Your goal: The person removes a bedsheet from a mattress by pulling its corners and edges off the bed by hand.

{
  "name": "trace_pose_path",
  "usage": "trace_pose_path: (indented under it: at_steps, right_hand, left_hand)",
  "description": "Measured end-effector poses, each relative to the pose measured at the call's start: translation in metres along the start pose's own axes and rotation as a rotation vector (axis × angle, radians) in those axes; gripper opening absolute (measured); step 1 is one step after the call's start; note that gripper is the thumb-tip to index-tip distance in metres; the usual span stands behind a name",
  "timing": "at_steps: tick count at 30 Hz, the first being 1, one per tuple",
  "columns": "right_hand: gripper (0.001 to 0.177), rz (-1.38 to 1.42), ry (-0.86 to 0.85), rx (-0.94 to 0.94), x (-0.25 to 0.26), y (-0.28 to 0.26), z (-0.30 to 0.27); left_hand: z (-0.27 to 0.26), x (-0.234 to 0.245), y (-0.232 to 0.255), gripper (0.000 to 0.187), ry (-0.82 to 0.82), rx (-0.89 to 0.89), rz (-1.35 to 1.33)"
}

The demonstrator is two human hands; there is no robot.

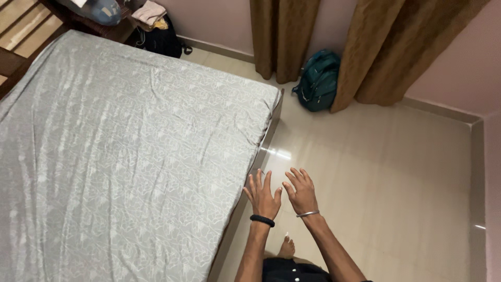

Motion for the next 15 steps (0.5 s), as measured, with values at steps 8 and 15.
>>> trace_pose_path:
  at_steps: [8, 15]
  right_hand:
    - [0.041, 0.008, -0.002, -0.036, 0.002, 0.035, 0.015]
    - [0.043, 0.009, -0.009, -0.078, -0.007, 0.071, 0.053]
  left_hand:
    - [0.026, -0.022, 0.02, 0.066, -0.015, -0.018, 0.018]
    - [0.078, -0.04, 0.037, 0.068, -0.027, -0.029, 0.023]
Point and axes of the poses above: each hand's wrist, its own z-axis towards the middle knuckle, its own x-axis out of the back of the hand, y = z × x, the point moved 8 cm from there along z, towards the middle knuckle, and after that the axes turned 9 degrees about x, right-handed, at the moved point
